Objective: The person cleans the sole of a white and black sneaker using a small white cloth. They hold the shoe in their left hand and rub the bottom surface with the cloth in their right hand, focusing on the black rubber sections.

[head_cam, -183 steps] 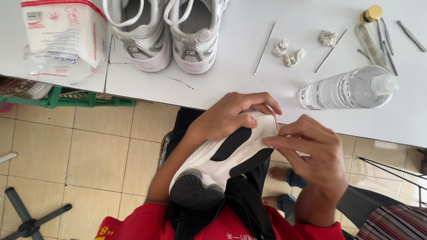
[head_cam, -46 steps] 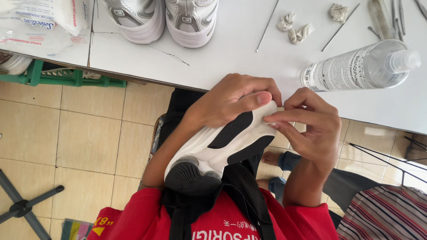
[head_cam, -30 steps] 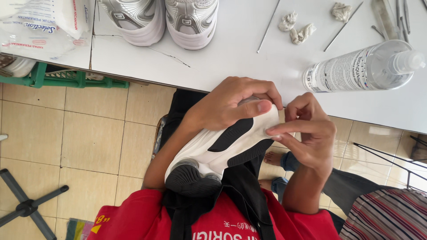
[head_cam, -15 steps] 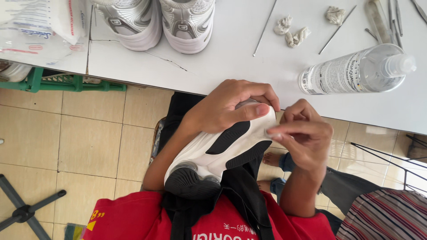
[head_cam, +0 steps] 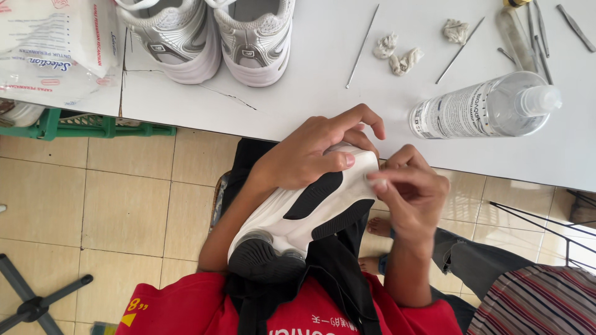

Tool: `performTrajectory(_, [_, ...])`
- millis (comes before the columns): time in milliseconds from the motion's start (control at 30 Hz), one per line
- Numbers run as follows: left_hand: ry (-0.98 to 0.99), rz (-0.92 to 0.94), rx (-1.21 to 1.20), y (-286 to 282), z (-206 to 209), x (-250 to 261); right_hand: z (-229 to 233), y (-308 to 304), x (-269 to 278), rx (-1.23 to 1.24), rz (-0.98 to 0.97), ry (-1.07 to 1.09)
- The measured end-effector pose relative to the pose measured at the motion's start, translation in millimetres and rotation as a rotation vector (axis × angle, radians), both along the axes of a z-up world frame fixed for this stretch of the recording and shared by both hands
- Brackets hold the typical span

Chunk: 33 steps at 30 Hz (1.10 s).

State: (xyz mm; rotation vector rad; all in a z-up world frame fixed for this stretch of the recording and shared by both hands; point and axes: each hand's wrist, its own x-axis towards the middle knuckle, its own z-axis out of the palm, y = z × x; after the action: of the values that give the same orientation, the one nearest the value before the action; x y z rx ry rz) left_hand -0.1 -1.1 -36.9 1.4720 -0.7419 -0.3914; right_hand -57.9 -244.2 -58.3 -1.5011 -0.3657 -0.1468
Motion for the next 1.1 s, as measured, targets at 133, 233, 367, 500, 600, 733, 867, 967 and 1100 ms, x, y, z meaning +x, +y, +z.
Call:
performTrajectory(133, [0.02,-0.008,-0.008,2.9,6.2,-0.4,-5.1,16.2,11.6,0.108,-0.057,0.061])
performTrajectory(233, [-0.005,-0.008,-0.001,4.9,8.4,1.1,-7.5,11.1,6.7,0.125,-0.038,0.082])
performTrajectory(367, [0.008,-0.013,-0.001,4.7,8.2,1.9,-10.4,-0.2,-4.5,0.159,0.028,0.122])
performTrajectory(500, [0.01,0.006,0.021,3.9,6.5,0.8,-20.1,9.1,4.4,0.185,-0.06,0.119])
performTrajectory(600, [0.022,0.016,0.015,3.9,10.8,-1.3,-23.4,16.5,21.2,0.192,-0.082,0.086])
performTrajectory(733, [0.025,0.027,0.021,5.2,12.9,0.3,-18.7,12.0,12.8,0.201,-0.064,0.093])
performTrajectory(867, [0.04,0.009,0.02,5.9,5.1,0.8,-16.2,1.9,-3.5,0.166,-0.021,0.134])
performTrajectory(967, [0.039,0.009,0.021,4.8,6.6,3.4,-15.1,4.2,0.2,0.16,-0.033,0.136])
performTrajectory(1100, [0.052,0.022,0.008,3.3,9.7,0.4,-18.0,12.3,9.0,0.149,-0.092,0.124])
